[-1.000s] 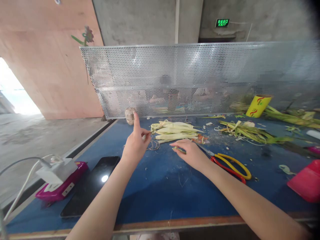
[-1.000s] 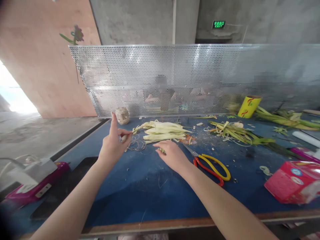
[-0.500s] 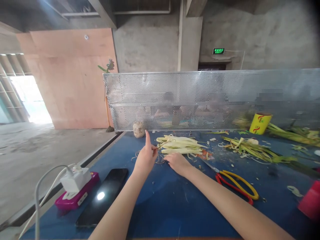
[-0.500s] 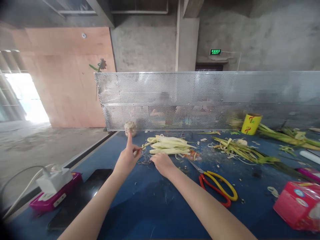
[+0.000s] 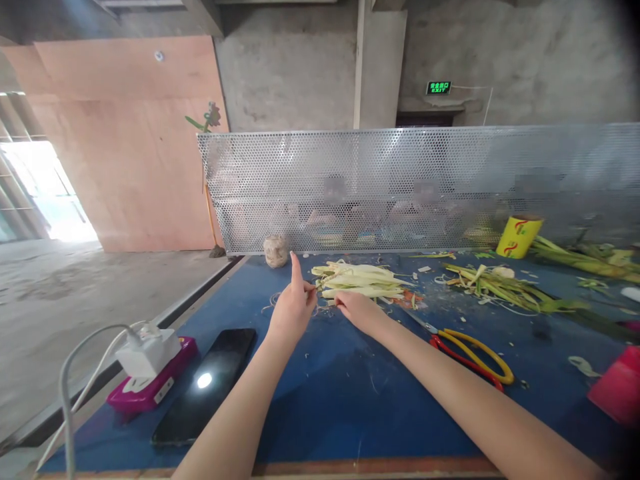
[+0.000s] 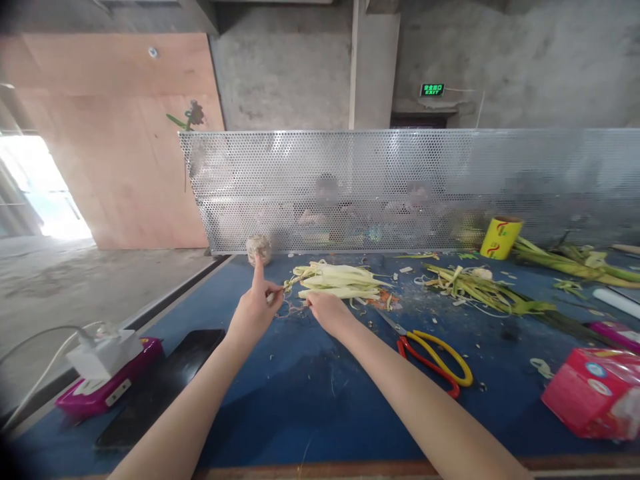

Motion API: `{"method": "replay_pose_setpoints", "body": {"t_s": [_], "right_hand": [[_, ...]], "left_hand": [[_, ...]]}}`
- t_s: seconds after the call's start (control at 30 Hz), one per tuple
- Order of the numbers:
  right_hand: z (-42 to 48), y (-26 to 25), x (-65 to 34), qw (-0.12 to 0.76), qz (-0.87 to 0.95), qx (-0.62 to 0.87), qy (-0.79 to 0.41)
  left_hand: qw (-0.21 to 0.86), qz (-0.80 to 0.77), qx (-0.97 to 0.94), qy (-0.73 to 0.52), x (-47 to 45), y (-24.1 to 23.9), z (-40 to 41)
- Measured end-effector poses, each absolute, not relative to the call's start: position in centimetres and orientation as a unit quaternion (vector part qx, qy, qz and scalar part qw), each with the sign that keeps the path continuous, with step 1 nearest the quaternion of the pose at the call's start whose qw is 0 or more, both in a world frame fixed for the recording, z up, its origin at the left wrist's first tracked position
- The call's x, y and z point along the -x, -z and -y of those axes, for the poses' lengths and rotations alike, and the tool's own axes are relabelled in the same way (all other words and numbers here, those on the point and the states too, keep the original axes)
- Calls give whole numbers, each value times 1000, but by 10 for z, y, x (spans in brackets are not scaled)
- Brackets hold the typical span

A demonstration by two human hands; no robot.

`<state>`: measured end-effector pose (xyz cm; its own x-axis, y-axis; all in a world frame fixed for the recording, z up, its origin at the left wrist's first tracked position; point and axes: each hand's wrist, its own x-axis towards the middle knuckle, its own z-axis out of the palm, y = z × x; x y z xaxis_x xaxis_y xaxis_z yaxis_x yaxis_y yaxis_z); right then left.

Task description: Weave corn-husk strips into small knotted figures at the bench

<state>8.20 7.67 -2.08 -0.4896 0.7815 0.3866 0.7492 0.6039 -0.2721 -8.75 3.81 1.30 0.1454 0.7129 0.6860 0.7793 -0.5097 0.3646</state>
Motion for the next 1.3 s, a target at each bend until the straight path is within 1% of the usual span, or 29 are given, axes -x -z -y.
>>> {"method": "replay_pose_setpoints", "body": {"t_s": [0.13,0.33,0.53,0.63,0.77,0.9,1.1,1.3], "right_hand": [[-76,16,-97,299,830,457,-115],[-79,19,-113,383,755,465,-258],[-69,20,-110,418,690,445,-388],[-65,17,-107,428,664,444,-423],[-65,11,-114,450,642,455,-423],[-62,13,-115,422,630,469,-453],[-51,16,-100,374,620,428,-540],[-51,14,-102,374,609,406,-570]], "left_hand": [[19,499,748,437,86,-14,-36],[-31,504,714,485,82,-16,-35],[-63,508,681,524,79,-16,-34],[-96,504,670,537,77,-16,-34],[-105,497,664,550,74,-15,-34],[-97,483,678,545,69,-12,-30],[-100,474,686,543,61,-10,-24],[-100,463,694,542,59,-10,-24]]}}
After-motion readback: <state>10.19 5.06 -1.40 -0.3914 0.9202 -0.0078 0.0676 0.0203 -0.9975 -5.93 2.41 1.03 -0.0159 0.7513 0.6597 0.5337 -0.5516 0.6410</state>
